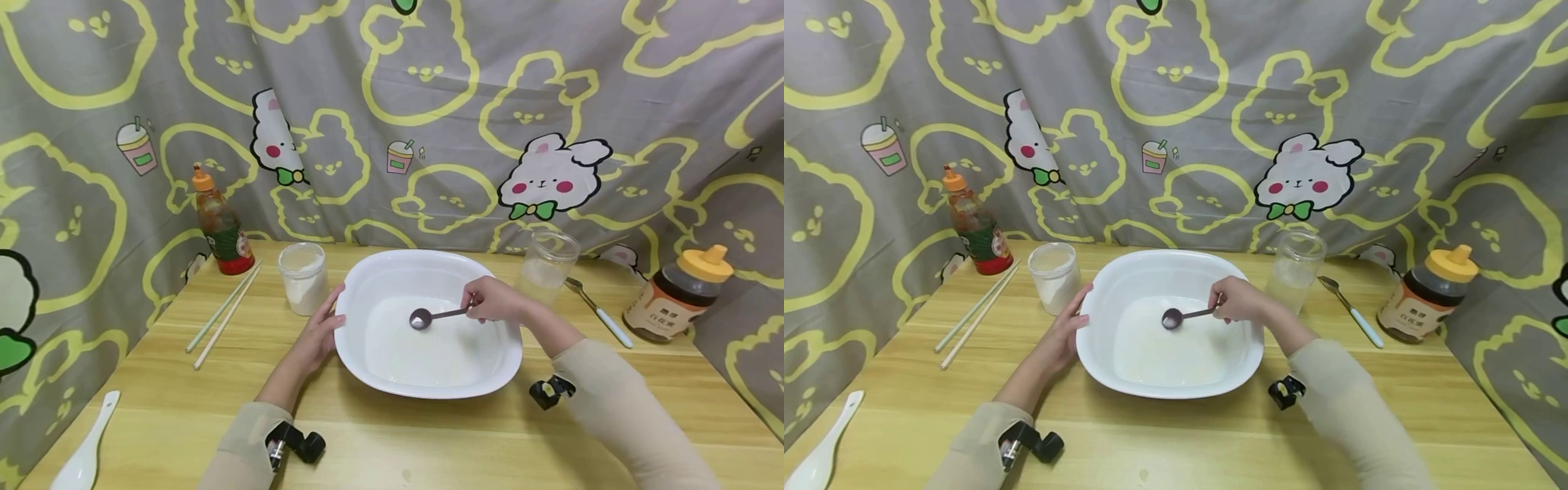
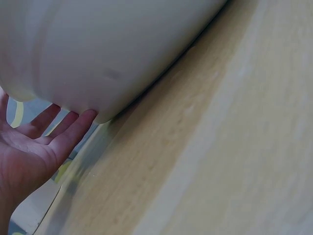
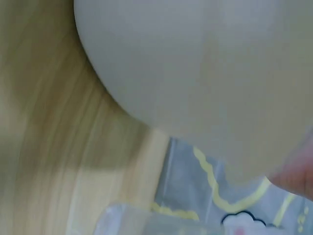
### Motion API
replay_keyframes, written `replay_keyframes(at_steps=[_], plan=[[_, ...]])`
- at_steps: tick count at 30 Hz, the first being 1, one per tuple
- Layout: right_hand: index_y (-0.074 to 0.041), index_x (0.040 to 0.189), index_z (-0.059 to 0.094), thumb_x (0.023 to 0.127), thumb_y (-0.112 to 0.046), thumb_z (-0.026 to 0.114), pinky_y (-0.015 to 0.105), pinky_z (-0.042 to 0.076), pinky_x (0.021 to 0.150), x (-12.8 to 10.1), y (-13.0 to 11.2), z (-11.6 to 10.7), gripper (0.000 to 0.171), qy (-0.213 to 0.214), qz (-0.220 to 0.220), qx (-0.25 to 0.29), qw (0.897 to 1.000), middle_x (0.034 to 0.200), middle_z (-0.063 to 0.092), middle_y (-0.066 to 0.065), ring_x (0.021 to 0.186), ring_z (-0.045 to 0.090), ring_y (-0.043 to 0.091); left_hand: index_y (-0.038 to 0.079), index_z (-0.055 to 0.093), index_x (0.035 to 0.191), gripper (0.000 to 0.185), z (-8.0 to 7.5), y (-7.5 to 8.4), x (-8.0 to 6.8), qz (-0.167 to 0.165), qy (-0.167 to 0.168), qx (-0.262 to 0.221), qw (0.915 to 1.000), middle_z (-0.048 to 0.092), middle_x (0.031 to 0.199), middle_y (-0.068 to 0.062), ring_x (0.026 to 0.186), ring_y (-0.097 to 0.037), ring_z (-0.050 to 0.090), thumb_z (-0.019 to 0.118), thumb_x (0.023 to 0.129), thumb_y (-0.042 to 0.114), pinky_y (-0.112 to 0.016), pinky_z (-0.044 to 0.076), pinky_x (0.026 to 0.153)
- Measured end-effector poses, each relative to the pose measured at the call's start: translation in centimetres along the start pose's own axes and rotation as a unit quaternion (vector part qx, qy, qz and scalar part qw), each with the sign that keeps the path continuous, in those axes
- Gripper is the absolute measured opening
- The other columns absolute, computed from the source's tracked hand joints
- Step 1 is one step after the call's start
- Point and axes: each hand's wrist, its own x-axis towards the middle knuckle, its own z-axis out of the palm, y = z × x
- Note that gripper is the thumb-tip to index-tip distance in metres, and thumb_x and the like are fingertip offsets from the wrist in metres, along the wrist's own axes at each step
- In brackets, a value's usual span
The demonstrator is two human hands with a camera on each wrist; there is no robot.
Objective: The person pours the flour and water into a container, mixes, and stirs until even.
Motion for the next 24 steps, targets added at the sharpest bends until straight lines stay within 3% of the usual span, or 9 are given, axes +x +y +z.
replay_keyframes(at_steps=[6, 11, 16, 20, 24], plan=[[-0.002, 0.079, 0.059, 0.074, 0.002, 0.058, 0.023, 0.035, 0.042, -2.0, 0.6, -1.1, 0.007, -0.065, -0.027, 0.016, 0.997, 0.057, 0.051, 0.003, 0.050, 0.047, 0.015, 0.018, 0.015, 0.139, 0.067, 0.0, 0.1, -0.1, -0.001, 0.000, 0.001, 1.0000, 0.024, 0.132, -0.024, 0.106, -0.036, 0.040, 0.047, 0.081, 0.010, -0.039, 0.045, 0.077], [-0.006, 0.079, 0.060, 0.076, 0.001, 0.057, 0.022, 0.035, 0.042, -1.9, -0.2, -0.6, 0.009, -0.096, -0.035, 0.041, 0.994, 0.057, 0.051, 0.004, 0.048, 0.043, 0.013, 0.018, 0.015, 0.139, 0.067, 0.0, 0.1, -0.1, -0.001, 0.000, 0.000, 1.0000, 0.023, 0.133, -0.022, 0.108, -0.038, 0.038, 0.047, 0.081, 0.011, -0.040, 0.045, 0.077], [-0.004, 0.078, 0.059, 0.076, 0.002, 0.056, 0.023, 0.037, 0.042, -0.4, -0.8, 0.2, 0.007, -0.065, -0.057, 0.011, 0.996, 0.054, 0.051, 0.003, 0.045, 0.042, 0.011, 0.018, 0.015, 0.139, 0.066, -0.1, 0.0, 0.0, -0.005, -0.003, -0.003, 1.0000, 0.023, 0.134, -0.022, 0.109, -0.039, 0.036, 0.046, 0.081, 0.009, -0.043, 0.043, 0.078], [-0.004, 0.076, 0.058, 0.074, 0.003, 0.056, 0.024, 0.038, 0.042, -0.1, -0.4, 0.0, 0.008, -0.023, -0.027, -0.019, 0.999, 0.053, 0.050, 0.001, 0.045, 0.044, 0.012, 0.018, 0.016, 0.139, 0.065, -0.1, -0.1, 0.1, -0.004, -0.003, -0.003, 1.0000, 0.024, 0.133, -0.023, 0.109, -0.041, 0.035, 0.045, 0.082, 0.009, -0.044, 0.043, 0.078], [-0.005, 0.076, 0.058, 0.074, 0.004, 0.056, 0.024, 0.036, 0.042, -0.9, 0.4, -0.8, 0.009, -0.032, -0.010, -0.005, 0.999, 0.054, 0.050, 0.003, 0.048, 0.045, 0.014, 0.018, 0.016, 0.139, 0.065, -0.2, 0.0, 0.0, -0.004, -0.004, 0.000, 1.0000, 0.024, 0.132, -0.024, 0.109, -0.041, 0.036, 0.045, 0.082, 0.008, -0.044, 0.043, 0.079]])
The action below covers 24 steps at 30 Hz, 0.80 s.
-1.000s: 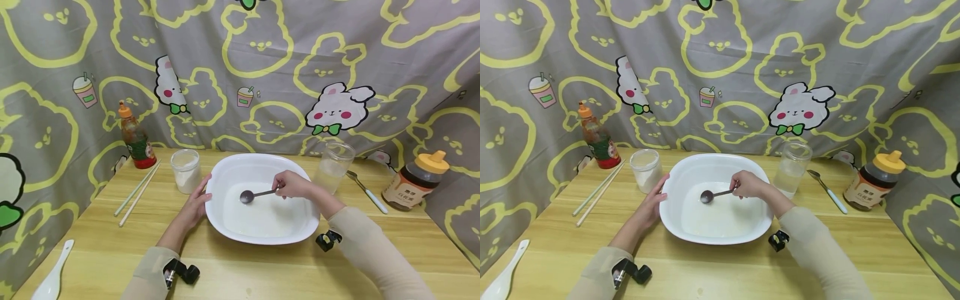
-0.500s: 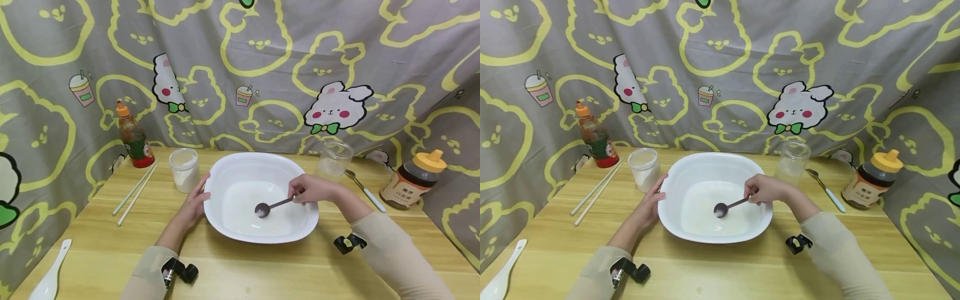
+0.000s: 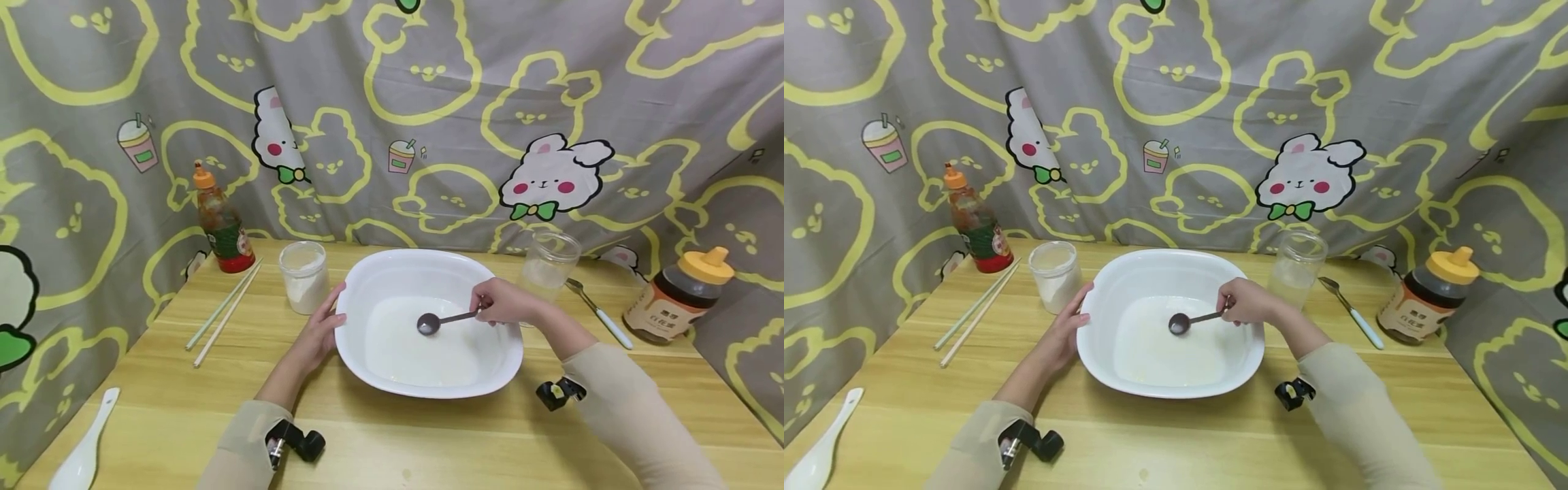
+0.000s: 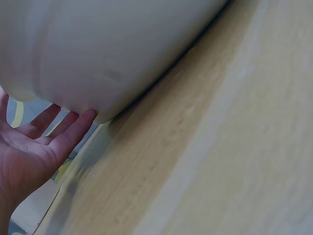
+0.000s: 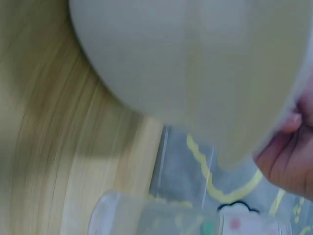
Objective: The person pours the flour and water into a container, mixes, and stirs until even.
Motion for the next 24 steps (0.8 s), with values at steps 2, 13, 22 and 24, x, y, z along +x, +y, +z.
replay_keyframes(at_steps=[2, 13, 22, 24], plan=[[-0.005, 0.076, 0.058, 0.074, 0.004, 0.056, 0.024, 0.035, 0.041, -0.6, 0.2, -0.3, 0.009, -0.017, -0.006, 0.014, 1.000, 0.055, 0.050, 0.004, 0.048, 0.045, 0.014, 0.018, 0.016, 0.139, 0.065, -0.1, 0.1, 0.0, 0.000, 0.002, 0.003, 1.0000, 0.025, 0.131, -0.025, 0.108, -0.042, 0.036, 0.045, 0.082, 0.009, -0.044, 0.043, 0.078], [-0.001, 0.081, 0.059, 0.077, 0.000, 0.055, 0.024, 0.036, 0.042, 0.6, -0.5, 1.2, 0.006, -0.007, -0.028, 0.039, 0.999, 0.054, 0.051, 0.004, 0.045, 0.041, 0.013, 0.018, 0.016, 0.139, 0.066, 0.0, 0.1, -0.2, 0.000, 0.005, -0.004, 1.0000, 0.025, 0.132, -0.024, 0.105, -0.036, 0.042, 0.046, 0.081, 0.009, -0.041, 0.045, 0.076], [0.001, 0.079, 0.057, 0.075, 0.003, 0.055, 0.023, 0.034, 0.041, 0.5, -0.1, 1.0, 0.005, 0.007, -0.010, 0.038, 0.999, 0.052, 0.050, 0.003, 0.044, 0.041, 0.012, 0.018, 0.016, 0.139, 0.067, 0.1, 0.1, -0.1, -0.002, 0.000, -0.001, 1.0000, 0.024, 0.132, -0.023, 0.107, -0.038, 0.039, 0.047, 0.081, 0.010, -0.042, 0.044, 0.078], [-0.001, 0.079, 0.058, 0.075, 0.003, 0.055, 0.022, 0.034, 0.041, 0.2, -0.2, 0.8, 0.006, -0.016, -0.018, 0.048, 0.999, 0.053, 0.050, 0.004, 0.045, 0.040, 0.012, 0.019, 0.016, 0.139, 0.067, 0.1, 0.2, 0.0, -0.005, 0.002, -0.003, 1.0000, 0.024, 0.132, -0.023, 0.107, -0.039, 0.039, 0.047, 0.080, 0.010, -0.042, 0.044, 0.077]])
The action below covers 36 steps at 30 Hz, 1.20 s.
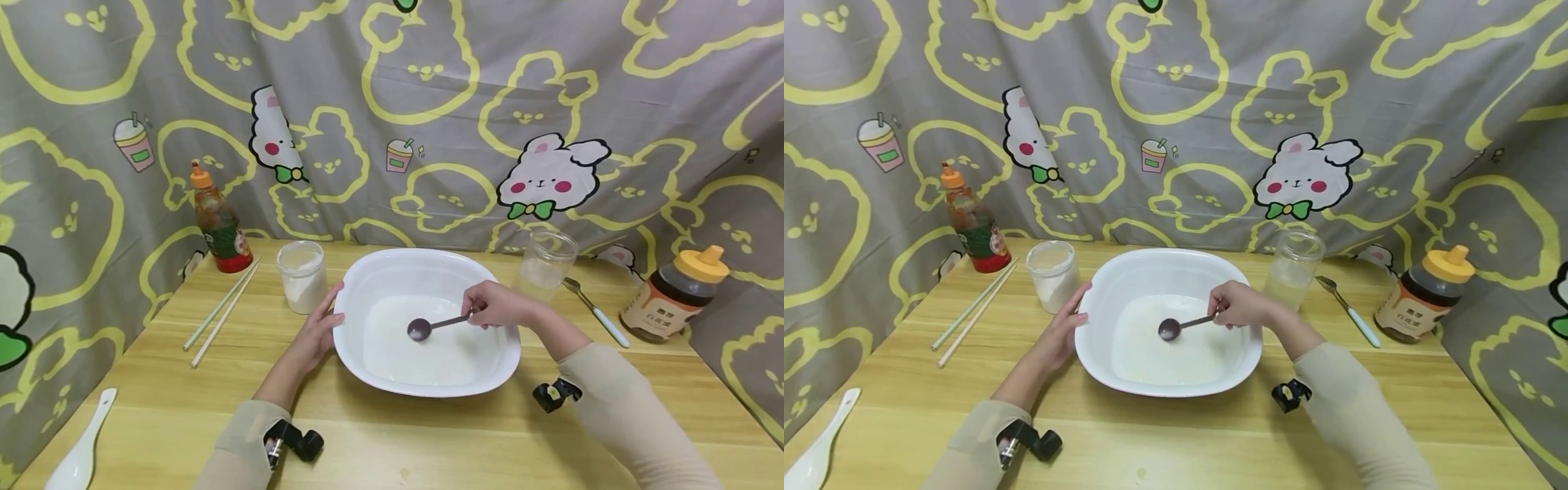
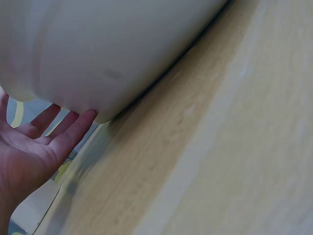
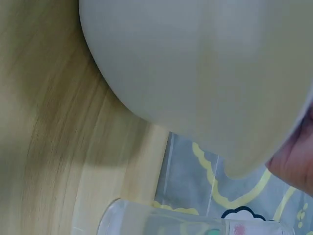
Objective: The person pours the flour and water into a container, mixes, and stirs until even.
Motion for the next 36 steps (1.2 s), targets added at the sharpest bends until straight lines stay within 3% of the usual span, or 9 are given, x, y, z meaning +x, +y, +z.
replay_keyframes(at_steps=[4, 7, 13, 18, 21, 25, 31, 33, 36], plan=[[-0.002, 0.080, 0.058, 0.077, 0.002, 0.055, 0.021, 0.033, 0.041, 0.3, -0.5, 0.5, 0.006, -0.035, -0.026, 0.014, 0.999, 0.053, 0.050, 0.004, 0.043, 0.038, 0.011, 0.019, 0.017, 0.139, 0.067, -0.1, 0.1, 0.0, -0.003, 0.006, -0.002, 1.0000, 0.025, 0.131, -0.024, 0.108, -0.042, 0.036, 0.047, 0.080, 0.010, -0.042, 0.044, 0.077], [-0.001, 0.082, 0.058, 0.078, 0.001, 0.055, 0.021, 0.034, 0.040, 1.2, -0.9, 1.5, 0.005, -0.037, -0.043, 0.013, 0.998, 0.053, 0.051, 0.004, 0.042, 0.039, 0.011, 0.019, 0.017, 0.139, 0.067, -0.1, 0.0, -0.1, -0.004, 0.006, -0.002, 1.0000, 0.025, 0.132, -0.024, 0.110, -0.043, 0.035, 0.048, 0.080, 0.010, -0.042, 0.044, 0.077], [0.000, 0.082, 0.057, 0.077, 0.001, 0.055, 0.025, 0.038, 0.042, 2.6, -1.6, 2.5, 0.006, 0.023, -0.014, -0.018, 0.999, 0.054, 0.052, 0.005, 0.044, 0.043, 0.013, 0.019, 0.017, 0.139, 0.066, -0.1, -0.2, 0.0, -0.004, 0.003, -0.002, 1.0000, 0.024, 0.133, -0.023, 0.110, -0.040, 0.035, 0.047, 0.081, 0.009, -0.041, 0.043, 0.079], [-0.001, 0.078, 0.057, 0.073, 0.003, 0.054, 0.025, 0.038, 0.041, 1.4, -0.7, 1.0, 0.007, 0.051, 0.016, -0.044, 0.998, 0.053, 0.052, 0.004, 0.045, 0.045, 0.013, 0.019, 0.017, 0.139, 0.065, -0.2, -0.2, 0.1, -0.004, -0.001, 0.000, 1.0000, 0.024, 0.132, -0.023, 0.109, -0.040, 0.036, 0.047, 0.082, 0.010, -0.043, 0.043, 0.079], [-0.003, 0.076, 0.057, 0.073, 0.003, 0.055, 0.024, 0.036, 0.041, 0.1, -0.1, -0.2, 0.008, 0.038, 0.018, -0.059, 0.997, 0.053, 0.050, 0.003, 0.046, 0.044, 0.013, 0.020, 0.017, 0.139, 0.067, -0.2, -0.1, 0.1, -0.003, 0.002, 0.003, 1.0000, 0.025, 0.131, -0.024, 0.108, -0.040, 0.037, 0.049, 0.081, 0.012, -0.044, 0.043, 0.079], [-0.002, 0.077, 0.057, 0.074, 0.003, 0.055, 0.023, 0.035, 0.040, -1.5, 0.1, -1.4, 0.006, -0.016, 0.012, -0.051, 0.998, 0.054, 0.049, 0.002, 0.046, 0.043, 0.013, 0.021, 0.017, 0.139, 0.067, -0.2, 0.0, 0.0, -0.003, 0.005, 0.008, 1.0000, 0.026, 0.131, -0.023, 0.109, -0.041, 0.036, 0.049, 0.080, 0.012, -0.044, 0.042, 0.079], [-0.004, 0.079, 0.058, 0.075, 0.003, 0.056, 0.020, 0.032, 0.040, -1.6, -0.7, -0.8, 0.007, -0.092, -0.005, -0.006, 0.996, 0.055, 0.049, 0.002, 0.045, 0.040, 0.010, 0.019, 0.017, 0.139, 0.066, -0.1, 0.1, -0.1, -0.005, 0.006, 0.007, 0.9999, 0.025, 0.132, -0.023, 0.110, -0.041, 0.034, 0.048, 0.081, 0.011, -0.045, 0.041, 0.081], [-0.004, 0.080, 0.058, 0.076, 0.003, 0.055, 0.019, 0.032, 0.040, -0.9, -0.9, 0.0, 0.008, -0.091, -0.021, -0.001, 0.996, 0.054, 0.049, 0.002, 0.044, 0.039, 0.010, 0.019, 0.017, 0.139, 0.066, -0.1, 0.1, 0.0, -0.005, 0.007, 0.009, 0.9999, 0.025, 0.132, -0.022, 0.111, -0.041, 0.034, 0.048, 0.081, 0.010, -0.044, 0.041, 0.081], [-0.003, 0.081, 0.058, 0.077, 0.002, 0.054, 0.021, 0.035, 0.040, 0.5, -1.2, 1.4, 0.007, -0.058, -0.043, -0.010, 0.997, 0.054, 0.050, 0.002, 0.042, 0.039, 0.010, 0.020, 0.017, 0.139, 0.066, 0.0, 0.1, 0.0, -0.006, 0.009, 0.008, 0.9999, 0.025, 0.133, -0.022, 0.112, -0.043, 0.032, 0.048, 0.081, 0.010, -0.045, 0.040, 0.082]])
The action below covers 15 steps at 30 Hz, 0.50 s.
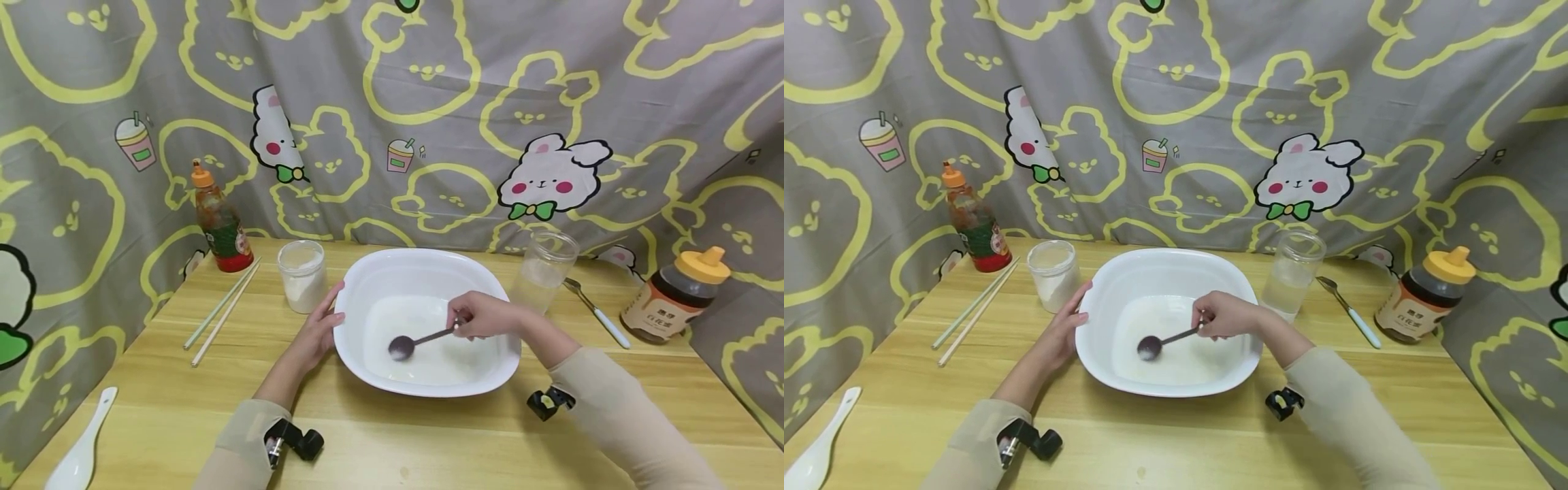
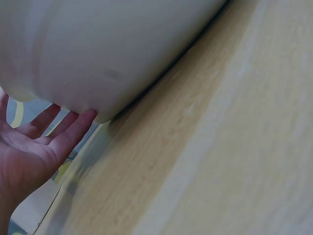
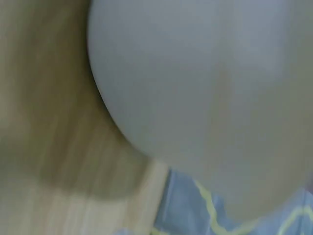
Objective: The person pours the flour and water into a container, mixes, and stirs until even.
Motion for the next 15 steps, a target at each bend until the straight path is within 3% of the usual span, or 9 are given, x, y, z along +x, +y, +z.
replay_keyframes(at_steps=[5, 10, 13, 15], plan=[[-0.002, 0.081, 0.057, 0.077, 0.000, 0.056, 0.024, 0.039, 0.041, 1.9, 0.0, 1.0, 0.004, 0.096, 0.011, -0.047, 0.994, 0.055, 0.053, 0.006, 0.044, 0.044, 0.011, 0.021, 0.017, 0.139, 0.065, 0.1, 0.0, 0.0, -0.004, 0.002, 0.002, 1.0000, 0.025, 0.133, -0.021, 0.113, -0.043, 0.030, 0.047, 0.082, 0.011, -0.045, 0.040, 0.082], [-0.002, 0.075, 0.058, 0.072, 0.003, 0.057, 0.025, 0.038, 0.046, 1.5, 0.9, 0.2, 0.006, 0.184, 0.018, -0.121, 0.975, 0.054, 0.050, 0.000, 0.046, 0.044, 0.010, 0.021, 0.018, 0.139, 0.065, 0.1, -0.1, 0.1, -0.006, 0.003, 0.004, 1.0000, 0.025, 0.133, -0.021, 0.112, -0.042, 0.032, 0.047, 0.082, 0.011, -0.042, 0.042, 0.080], [-0.002, 0.072, 0.058, 0.069, 0.004, 0.056, 0.025, 0.037, 0.048, 0.4, 1.5, -0.9, 0.007, 0.201, 0.031, -0.145, 0.968, 0.055, 0.049, -0.002, 0.049, 0.043, 0.011, 0.021, 0.018, 0.139, 0.065, 0.0, -0.1, 0.0, -0.004, 0.005, 0.002, 1.0000, 0.026, 0.132, -0.022, 0.111, -0.042, 0.033, 0.047, 0.082, 0.010, -0.043, 0.042, 0.080], [-0.002, 0.072, 0.058, 0.069, 0.004, 0.055, 0.025, 0.038, 0.047, -0.6, 1.5, -1.7, 0.007, 0.184, 0.048, -0.154, 0.970, 0.058, 0.049, -0.001, 0.051, 0.043, 0.012, 0.021, 0.018, 0.139, 0.065, 0.0, 0.0, 0.0, -0.005, 0.007, 0.000, 1.0000, 0.026, 0.132, -0.022, 0.110, -0.041, 0.034, 0.047, 0.082, 0.010, -0.043, 0.042, 0.080]])
